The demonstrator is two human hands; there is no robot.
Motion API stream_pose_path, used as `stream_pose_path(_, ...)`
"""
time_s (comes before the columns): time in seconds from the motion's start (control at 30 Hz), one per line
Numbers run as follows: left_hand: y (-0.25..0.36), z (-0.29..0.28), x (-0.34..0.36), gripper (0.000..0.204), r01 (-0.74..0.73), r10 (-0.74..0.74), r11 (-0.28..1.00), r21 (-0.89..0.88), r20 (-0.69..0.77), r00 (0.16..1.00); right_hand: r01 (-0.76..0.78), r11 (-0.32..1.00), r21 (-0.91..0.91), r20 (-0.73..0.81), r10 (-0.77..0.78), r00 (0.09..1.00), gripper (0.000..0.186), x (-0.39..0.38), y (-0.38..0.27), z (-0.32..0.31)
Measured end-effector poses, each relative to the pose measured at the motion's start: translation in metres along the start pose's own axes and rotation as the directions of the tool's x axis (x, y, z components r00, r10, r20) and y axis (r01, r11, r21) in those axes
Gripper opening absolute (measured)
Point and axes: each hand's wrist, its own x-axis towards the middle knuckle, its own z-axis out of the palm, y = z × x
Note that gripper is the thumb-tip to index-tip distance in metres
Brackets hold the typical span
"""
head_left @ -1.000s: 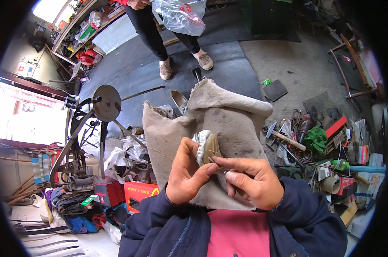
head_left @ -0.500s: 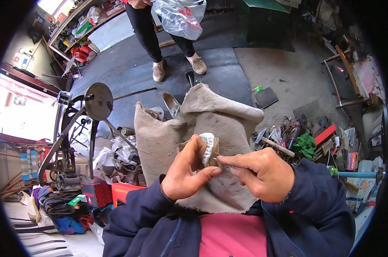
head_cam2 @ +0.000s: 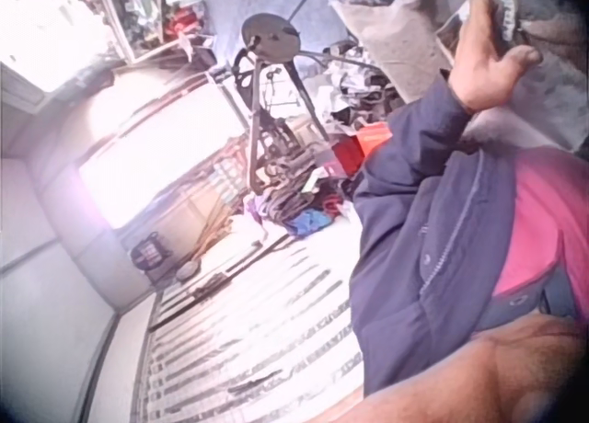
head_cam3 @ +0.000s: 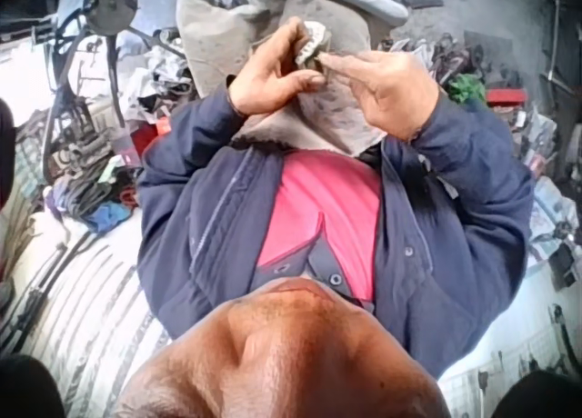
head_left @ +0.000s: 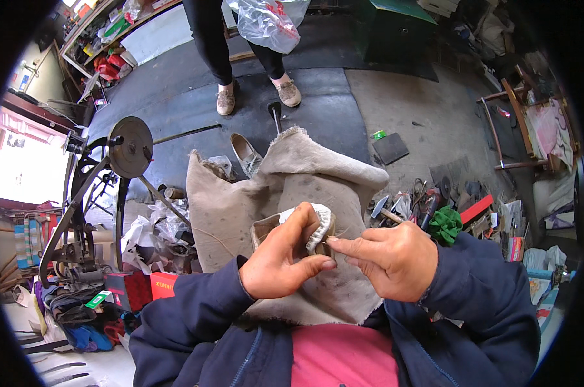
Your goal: The person hand-sews a white perforated shoe using a curved awl and thread. They repeatedly pierce the shoe's sole and upper, pull the thread through, and tighten the stitches while holding the shoe steady. The person occasionally turns the shoe to access different areas and continues stitching along the edge.
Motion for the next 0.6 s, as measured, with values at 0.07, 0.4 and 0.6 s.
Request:
stream_pose_path(0.07,0.0,-0.005,0.002,0.042,0.005,-0.003,0.997,-0.078,0.025,1.0,-0.215,0.871,0.441,0.096,0.192,0.977,0.027,0.01,0.006,0.001)
stream_pose_path(0.4,0.007,-0.022,0.005,0.041,0.119,-0.116,0.969,-0.217,0.028,0.993,0.057,0.979,0.195,-0.066,-0.045,0.997,0.029,0.03,0.01,0.008)
stream_pose_path(0.6,0.015,-0.027,0.0,0.04,0.149,-0.148,0.946,-0.288,0.027,0.989,-0.148,0.8,0.582,-0.001,0.182,0.983,0.026,0.036,0.011,0.011)
